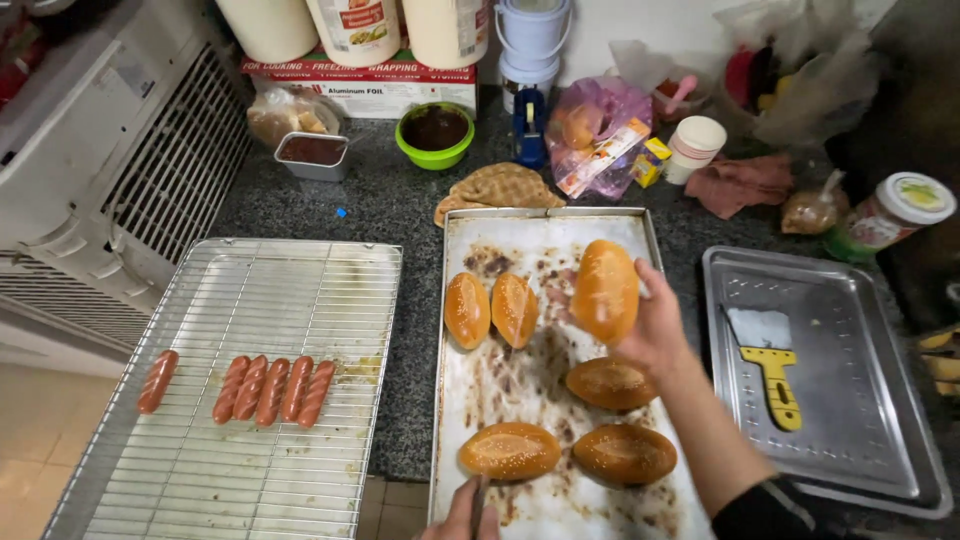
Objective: The person slices hot dog buns lengthwise, places cooked sausages into the buns, and applies a zigzag of white sauce from a piping bag. The finished hot dogs remain on a metal tray.
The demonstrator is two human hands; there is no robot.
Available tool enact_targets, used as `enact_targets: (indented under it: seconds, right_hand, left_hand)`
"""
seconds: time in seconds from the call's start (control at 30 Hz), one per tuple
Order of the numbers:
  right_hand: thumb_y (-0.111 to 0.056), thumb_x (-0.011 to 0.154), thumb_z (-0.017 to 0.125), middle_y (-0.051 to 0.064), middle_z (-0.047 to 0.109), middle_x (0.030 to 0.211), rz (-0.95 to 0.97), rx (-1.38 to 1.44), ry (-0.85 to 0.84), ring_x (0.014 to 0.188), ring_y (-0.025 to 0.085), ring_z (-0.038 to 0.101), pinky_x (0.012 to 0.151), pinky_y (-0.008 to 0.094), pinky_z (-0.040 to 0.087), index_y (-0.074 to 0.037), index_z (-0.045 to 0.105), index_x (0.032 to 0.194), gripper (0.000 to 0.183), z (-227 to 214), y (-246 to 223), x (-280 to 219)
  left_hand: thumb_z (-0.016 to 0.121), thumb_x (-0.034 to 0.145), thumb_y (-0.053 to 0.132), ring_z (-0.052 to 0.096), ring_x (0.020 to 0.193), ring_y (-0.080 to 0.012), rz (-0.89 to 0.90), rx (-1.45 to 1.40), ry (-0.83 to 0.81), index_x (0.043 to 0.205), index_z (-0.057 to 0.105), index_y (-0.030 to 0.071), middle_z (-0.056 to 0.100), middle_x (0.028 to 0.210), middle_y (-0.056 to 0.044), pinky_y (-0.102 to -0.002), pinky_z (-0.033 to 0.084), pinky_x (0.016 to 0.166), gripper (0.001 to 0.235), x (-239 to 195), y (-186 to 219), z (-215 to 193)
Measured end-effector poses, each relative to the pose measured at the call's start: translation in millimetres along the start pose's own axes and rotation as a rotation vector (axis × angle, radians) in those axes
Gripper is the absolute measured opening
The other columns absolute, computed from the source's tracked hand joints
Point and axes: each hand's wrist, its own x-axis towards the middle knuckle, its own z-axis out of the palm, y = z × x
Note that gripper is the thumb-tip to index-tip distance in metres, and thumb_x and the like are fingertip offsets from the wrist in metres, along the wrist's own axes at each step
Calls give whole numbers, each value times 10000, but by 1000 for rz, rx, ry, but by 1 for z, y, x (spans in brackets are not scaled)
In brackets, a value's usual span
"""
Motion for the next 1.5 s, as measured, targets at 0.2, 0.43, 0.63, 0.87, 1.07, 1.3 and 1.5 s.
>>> enact_targets:
  seconds: [0.2, 0.43, 0.63, 0.87, 1.07, 1.3, 1.5]
  right_hand:
    - [-906, 1122, 307, 223, 710, 1217, -78, 242, -123, 1110, 373, 678, 978, 553, 571, -66, 716, 1301, 952, 81, 80, -44]
    - [-804, 1155, 322, 171, 726, 1149, -88, 204, 21, 960, 408, 675, 849, 577, 582, -114, 707, 1327, 809, 114, 120, -60]
    - [-709, 1146, 399, 171, 757, 1099, -84, 164, 19, 879, 374, 722, 797, 596, 612, -114, 723, 1299, 695, 117, 131, -62]
    - [-713, 1154, 390, 164, 746, 1065, -27, 157, 109, 828, 381, 691, 731, 555, 568, -115, 732, 1271, 699, 119, 139, -63]
    - [-661, 1132, 483, 150, 737, 955, -2, 145, 204, 765, 339, 690, 657, 510, 575, -101, 746, 1133, 619, 120, 142, -65]
    - [-582, 1139, 450, 148, 713, 867, -24, 137, 128, 706, 317, 675, 628, 488, 560, -81, 749, 1172, 584, 128, 138, -69]
    - [-644, 1120, 451, 114, 697, 891, 32, 134, 130, 739, 312, 658, 652, 489, 564, -107, 733, 1202, 611, 126, 144, -71]
  left_hand:
    - [377, 1116, 608, 812, 853, -413, 563, 267, -127, 1532, 533, 345, 831, 951, -110, -605, 605, 784, 516, -78, 118, -81]
    - [386, 1158, 445, 781, 940, -524, 670, 212, -62, 1442, 572, 149, 823, 1029, -234, -688, 549, 815, 450, -107, 148, -105]
    - [401, 1170, 394, 804, 914, -497, 683, 270, 5, 1503, 563, 104, 833, 999, -217, -691, 576, 800, 471, -108, 135, -103]
    - [439, 1197, 351, 822, 855, -472, 668, 279, -15, 1399, 573, 79, 827, 943, -198, -662, 618, 760, 364, -117, 130, -108]
    - [431, 1156, 400, 811, 858, -490, 595, 334, -3, 1547, 496, 80, 832, 951, -204, -678, 604, 755, 509, -113, 102, -82]
    - [411, 1202, 352, 816, 862, -469, 622, 314, -78, 1344, 539, 80, 821, 956, -175, -663, 609, 772, 332, -118, 111, -87]
    - [450, 1188, 348, 828, 808, -461, 649, 285, -18, 1399, 543, 83, 820, 902, -182, -660, 623, 716, 351, -122, 116, -98]
